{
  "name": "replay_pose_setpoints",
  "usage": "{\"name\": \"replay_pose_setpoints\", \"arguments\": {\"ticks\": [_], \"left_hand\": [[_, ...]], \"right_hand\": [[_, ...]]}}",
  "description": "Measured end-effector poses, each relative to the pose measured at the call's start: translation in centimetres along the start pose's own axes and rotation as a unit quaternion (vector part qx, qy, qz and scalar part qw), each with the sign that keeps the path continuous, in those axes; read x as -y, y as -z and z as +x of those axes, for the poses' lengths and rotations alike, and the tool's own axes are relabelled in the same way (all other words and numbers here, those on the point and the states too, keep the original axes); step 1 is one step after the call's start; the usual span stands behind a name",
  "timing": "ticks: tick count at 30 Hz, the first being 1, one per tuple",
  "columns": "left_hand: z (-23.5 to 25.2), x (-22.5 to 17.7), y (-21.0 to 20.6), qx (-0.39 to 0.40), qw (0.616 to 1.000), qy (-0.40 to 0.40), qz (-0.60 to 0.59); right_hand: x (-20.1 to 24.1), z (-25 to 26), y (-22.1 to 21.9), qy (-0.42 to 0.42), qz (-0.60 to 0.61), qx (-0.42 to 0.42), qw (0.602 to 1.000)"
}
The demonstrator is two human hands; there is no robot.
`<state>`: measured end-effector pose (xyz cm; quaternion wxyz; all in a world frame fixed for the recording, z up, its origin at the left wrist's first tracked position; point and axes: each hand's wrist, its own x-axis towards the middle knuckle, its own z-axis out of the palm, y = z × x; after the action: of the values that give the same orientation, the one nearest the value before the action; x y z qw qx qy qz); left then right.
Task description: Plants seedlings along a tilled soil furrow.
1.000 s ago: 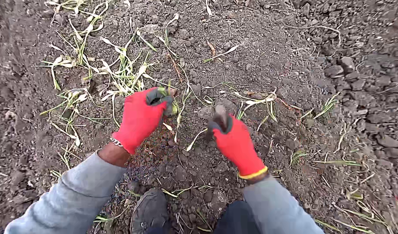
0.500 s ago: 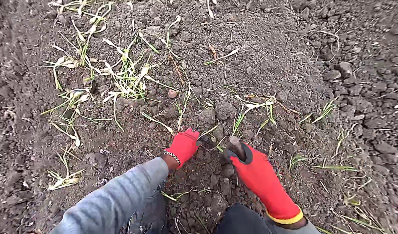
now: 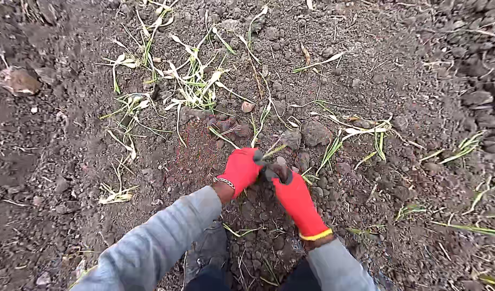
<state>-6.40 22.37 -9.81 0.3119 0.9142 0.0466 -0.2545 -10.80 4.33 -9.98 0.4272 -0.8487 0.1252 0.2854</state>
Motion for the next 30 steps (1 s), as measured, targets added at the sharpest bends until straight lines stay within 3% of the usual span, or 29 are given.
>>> {"name": "replay_pose_setpoints", "arguments": {"ticks": [2,4,5,7,9,11,13,15,17,18,19,21,23,24,26,28,30], "left_hand": [[-0.7,1.5,-3.6,0.096,0.991,0.003,0.090],[-2.0,2.5,-2.6,0.048,0.994,0.006,0.097],[-1.9,2.8,-1.5,0.015,0.994,0.007,0.112],[-0.4,2.7,-0.3,0.023,0.983,0.034,0.177],[1.1,1.8,-1.2,0.084,0.967,0.045,0.237],[1.8,1.2,-1.9,0.115,0.958,0.034,0.259],[1.1,2.2,-1.3,0.105,0.965,0.028,0.237],[-0.6,4.5,0.5,0.057,0.982,0.014,0.179],[-4.0,7.0,2.6,-0.003,0.994,0.032,0.102],[-5.2,7.8,4.1,-0.043,0.996,0.054,0.054],[-6.2,8.4,5.6,-0.089,0.993,0.080,-0.014],[-7.5,8.3,8.1,-0.169,0.968,0.124,-0.135],[-7.2,7.5,9.0,-0.222,0.952,0.117,-0.174],[-6.9,6.8,8.2,-0.221,0.956,0.098,-0.168],[-6.4,6.0,3.9,-0.137,0.983,0.047,-0.114],[-5.4,6.7,-1.1,0.038,0.996,0.082,-0.013],[-4.4,7.0,-1.7,0.142,0.981,0.109,0.079]], "right_hand": [[0.0,-3.5,4.2,0.015,0.029,-0.075,0.997],[-1.3,-6.3,6.4,0.024,0.043,-0.125,0.991],[-2.2,-6.6,6.5,0.019,0.041,-0.126,0.991],[-3.6,-5.4,5.7,0.000,0.021,-0.094,0.995],[-1.3,-4.2,6.6,-0.007,-0.014,-0.064,0.998],[3.2,-4.8,8.7,0.042,-0.020,-0.072,0.996],[8.1,-6.7,12.0,0.136,0.068,-0.079,0.985],[10.8,-7.4,15.1,0.252,0.266,-0.034,0.930],[11.6,-7.0,15.7,0.295,0.390,0.022,0.872],[12.2,-5.9,14.8,0.308,0.387,0.035,0.868],[13.1,-4.7,12.5,0.276,0.335,-0.001,0.901],[13.3,-1.9,4.3,0.188,0.111,-0.046,0.975],[7.9,0.6,-5.2,0.114,0.010,0.007,0.993],[5.1,0.7,-7.5,0.080,-0.002,0.029,0.996],[3.2,-0.4,-6.6,0.036,0.010,0.039,0.999],[2.8,-3.5,-3.0,0.043,0.039,-0.013,0.998],[1.6,-6.5,0.2,0.083,0.057,-0.071,0.992]]}}
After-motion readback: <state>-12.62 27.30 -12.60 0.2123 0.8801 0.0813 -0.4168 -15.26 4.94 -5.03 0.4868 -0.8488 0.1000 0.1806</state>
